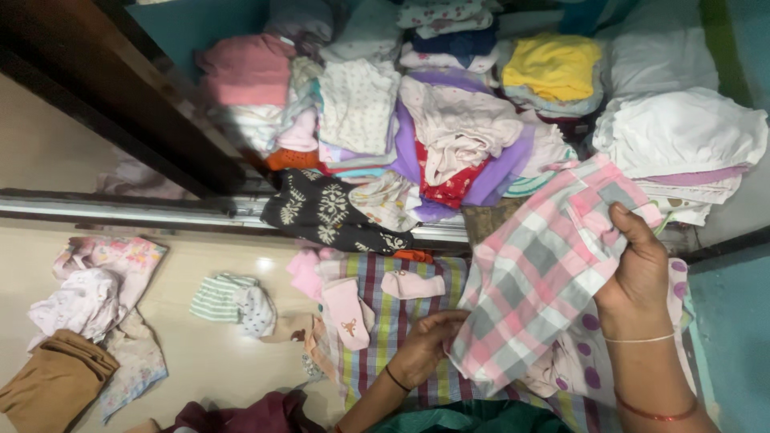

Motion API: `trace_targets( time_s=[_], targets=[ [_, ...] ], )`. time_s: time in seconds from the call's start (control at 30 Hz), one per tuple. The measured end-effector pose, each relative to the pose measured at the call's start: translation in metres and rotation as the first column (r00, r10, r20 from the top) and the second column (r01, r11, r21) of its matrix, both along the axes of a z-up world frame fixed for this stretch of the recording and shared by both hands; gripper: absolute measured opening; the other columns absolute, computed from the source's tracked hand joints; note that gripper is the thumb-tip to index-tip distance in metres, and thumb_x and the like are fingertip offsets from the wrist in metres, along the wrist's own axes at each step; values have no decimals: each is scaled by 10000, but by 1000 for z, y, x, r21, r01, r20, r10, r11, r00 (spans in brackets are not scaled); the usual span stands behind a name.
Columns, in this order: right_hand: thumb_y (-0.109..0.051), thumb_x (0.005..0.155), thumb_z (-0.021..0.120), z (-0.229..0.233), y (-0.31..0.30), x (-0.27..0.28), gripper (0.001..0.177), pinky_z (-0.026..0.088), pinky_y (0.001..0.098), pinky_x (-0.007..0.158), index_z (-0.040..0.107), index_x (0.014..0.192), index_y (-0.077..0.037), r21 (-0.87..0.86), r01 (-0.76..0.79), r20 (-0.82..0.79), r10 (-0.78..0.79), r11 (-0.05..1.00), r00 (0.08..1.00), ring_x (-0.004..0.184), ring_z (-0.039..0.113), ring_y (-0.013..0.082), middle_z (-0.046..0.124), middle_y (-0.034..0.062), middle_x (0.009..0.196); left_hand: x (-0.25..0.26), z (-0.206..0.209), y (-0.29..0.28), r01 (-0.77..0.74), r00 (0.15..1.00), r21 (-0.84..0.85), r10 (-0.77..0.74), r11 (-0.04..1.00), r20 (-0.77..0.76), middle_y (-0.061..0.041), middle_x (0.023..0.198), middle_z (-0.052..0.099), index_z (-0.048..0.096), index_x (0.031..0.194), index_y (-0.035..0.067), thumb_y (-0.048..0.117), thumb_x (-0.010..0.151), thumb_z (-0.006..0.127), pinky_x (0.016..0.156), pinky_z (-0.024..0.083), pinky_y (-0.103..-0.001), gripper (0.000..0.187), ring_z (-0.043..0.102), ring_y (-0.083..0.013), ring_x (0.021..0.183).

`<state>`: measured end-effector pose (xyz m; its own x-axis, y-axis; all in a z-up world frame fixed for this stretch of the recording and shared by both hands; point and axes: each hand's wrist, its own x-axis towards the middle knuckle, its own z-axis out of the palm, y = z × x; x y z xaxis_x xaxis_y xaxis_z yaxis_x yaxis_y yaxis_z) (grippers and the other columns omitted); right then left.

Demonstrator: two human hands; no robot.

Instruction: The person organizes a large quantity of baby clothes and socks by matching pairs and placing them into a shelf.

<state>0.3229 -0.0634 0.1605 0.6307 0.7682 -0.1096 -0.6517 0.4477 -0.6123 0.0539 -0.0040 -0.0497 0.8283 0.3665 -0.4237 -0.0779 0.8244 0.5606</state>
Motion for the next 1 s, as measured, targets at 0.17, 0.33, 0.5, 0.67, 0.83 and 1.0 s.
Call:
trace_targets(
  time_s=[0.17, 0.33, 0.5, 0.67, 0.83, 1.0],
  targets=[
    [-51, 928, 674, -1, -1, 0, 483, 539, 446, 1110, 593, 1401, 9, -17, 31, -25, -31, 999, 999, 1210, 688, 284, 690, 141, 1314, 4, 17, -7, 1, 1000, 542, 15, 840, -25, -35, 940, 614, 752, 1085, 52, 140, 965, 752, 629, 448, -235, 149, 508, -93, 722],
    [-35, 931, 681, -9, -5, 12, 494, 519, 441, 1144, 592, 1415, 18, 38, 23, -29, -22, 999, 999, 1241, 676, 289, 685, 142, 1336, -2, 39, 2, -27, 994, 851, 103, 524, -32, -26, 1043, 642, 722, 850, 52, 96, 841, 814, 580, 472, -252, 102, 501, -96, 671],
    [-27, 891, 696, -17, -16, 32, 494, 505, 491, 1172, 613, 1377, -2, 14, 77, -25, -77, 997, 997, 1266, 662, 306, 690, 128, 1328, -27, 50, 28, -355, 934, 761, 234, 542, 269, -44, 887, 702, 707, 827, 45, 92, 904, 751, 662, 560, -270, 101, 676, -107, 772],
    [14, 877, 689, -28, -18, 34, 520, 470, 488, 1180, 608, 1391, -2, -12, 93, 11, -93, 996, 996, 1307, 648, 296, 679, 127, 1347, -35, 61, 33, -310, 936, 559, 348, 769, 41, -52, 801, 690, 695, 831, 26, 42, 917, 739, 626, 497, -240, 98, 610, -102, 692],
    [16, 851, 690, -34, -16, 33, 555, 480, 482, 1188, 601, 1398, -8, -36, 81, 3, -81, 996, 997, 1312, 642, 292, 675, 122, 1362, -30, 69, 32, -431, 893, 467, 440, 772, 97, -51, 903, 682, 629, 1017, 2, -38, 902, 763, 714, 528, -252, 181, 624, -105, 783],
    [59, 936, 654, -47, -7, 33, 420, 520, 404, 1128, 612, 1353, 24, -129, 178, 221, -147, 975, 964, 1205, 662, 251, 686, 128, 1296, -32, 82, 35, -330, 936, 382, 351, 863, 16, -98, 1040, 697, 574, 1285, 33, -60, 869, 705, 837, 562, -281, 446, 669, -160, 940]
  ],
)
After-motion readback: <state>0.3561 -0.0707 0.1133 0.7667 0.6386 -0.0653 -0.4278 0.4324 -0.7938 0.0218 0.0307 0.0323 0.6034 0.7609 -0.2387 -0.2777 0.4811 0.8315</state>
